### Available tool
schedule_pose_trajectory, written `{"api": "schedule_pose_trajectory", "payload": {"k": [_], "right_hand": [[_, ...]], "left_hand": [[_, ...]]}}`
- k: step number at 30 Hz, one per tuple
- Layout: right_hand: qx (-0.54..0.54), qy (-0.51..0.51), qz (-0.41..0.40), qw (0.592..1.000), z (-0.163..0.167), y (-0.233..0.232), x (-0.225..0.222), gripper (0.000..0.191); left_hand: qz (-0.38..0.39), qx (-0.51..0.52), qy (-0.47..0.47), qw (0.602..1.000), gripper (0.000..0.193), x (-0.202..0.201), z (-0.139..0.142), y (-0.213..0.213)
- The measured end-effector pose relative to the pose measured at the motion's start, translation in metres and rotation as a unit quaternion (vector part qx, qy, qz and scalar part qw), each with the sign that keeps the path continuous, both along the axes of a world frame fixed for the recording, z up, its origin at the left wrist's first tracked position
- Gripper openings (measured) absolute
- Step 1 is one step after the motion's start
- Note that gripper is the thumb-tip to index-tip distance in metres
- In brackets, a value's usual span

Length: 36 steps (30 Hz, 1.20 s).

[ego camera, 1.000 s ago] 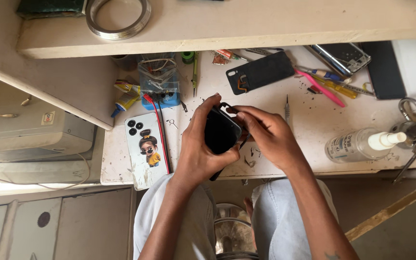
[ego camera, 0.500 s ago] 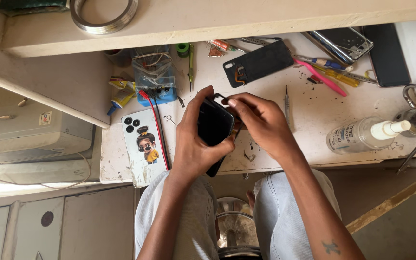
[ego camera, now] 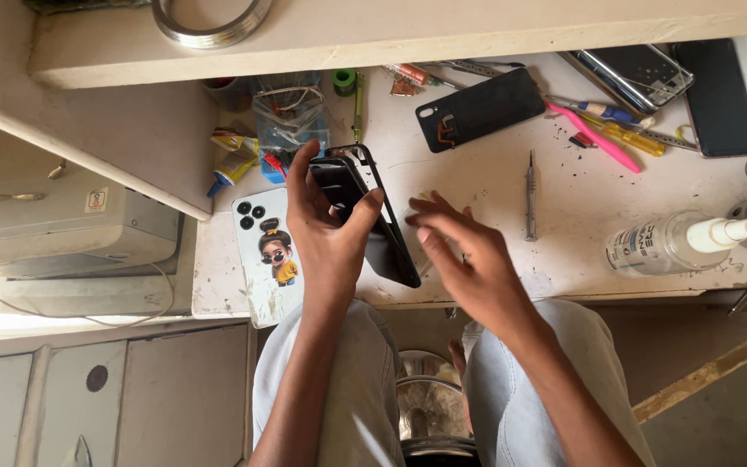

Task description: The person sits at a repair bench and disassembles a smartphone by hand, prying off the back cover, removing the frame, unscrewing internal components with a screwdriver, and lifting out the battery, setting parts on the cluttered workbench.

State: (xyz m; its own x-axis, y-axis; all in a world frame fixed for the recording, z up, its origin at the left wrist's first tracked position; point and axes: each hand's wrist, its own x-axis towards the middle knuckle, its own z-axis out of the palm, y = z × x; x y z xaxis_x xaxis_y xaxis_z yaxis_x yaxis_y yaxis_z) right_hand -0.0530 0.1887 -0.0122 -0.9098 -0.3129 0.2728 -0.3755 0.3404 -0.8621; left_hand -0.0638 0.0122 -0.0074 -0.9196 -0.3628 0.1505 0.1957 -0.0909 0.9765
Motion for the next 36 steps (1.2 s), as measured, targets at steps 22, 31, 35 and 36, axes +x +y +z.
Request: {"api": "schedule_pose_trajectory", "payload": {"k": [22,31,35,36], "right_hand": [[0.034,-0.183,0.033,0.982,0.006,-0.013,0.005,0.034],[0.003,-0.179,0.050,0.983,0.006,-0.008,0.006,0.036],[0.035,-0.118,0.040,0.992,0.005,-0.010,0.008,0.035],[0.034,-0.116,0.038,0.992,0.005,-0.011,0.008,0.035]], "left_hand": [[0.039,0.011,0.027,0.999,0.080,0.001,-0.003,-0.002],[0.042,0.028,0.009,0.999,0.084,0.001,-0.001,-0.004],[0.036,0.029,0.011,0.999,0.086,0.003,-0.003,-0.002],[0.035,0.036,0.015,0.999,0.086,0.002,-0.004,-0.003]]}}
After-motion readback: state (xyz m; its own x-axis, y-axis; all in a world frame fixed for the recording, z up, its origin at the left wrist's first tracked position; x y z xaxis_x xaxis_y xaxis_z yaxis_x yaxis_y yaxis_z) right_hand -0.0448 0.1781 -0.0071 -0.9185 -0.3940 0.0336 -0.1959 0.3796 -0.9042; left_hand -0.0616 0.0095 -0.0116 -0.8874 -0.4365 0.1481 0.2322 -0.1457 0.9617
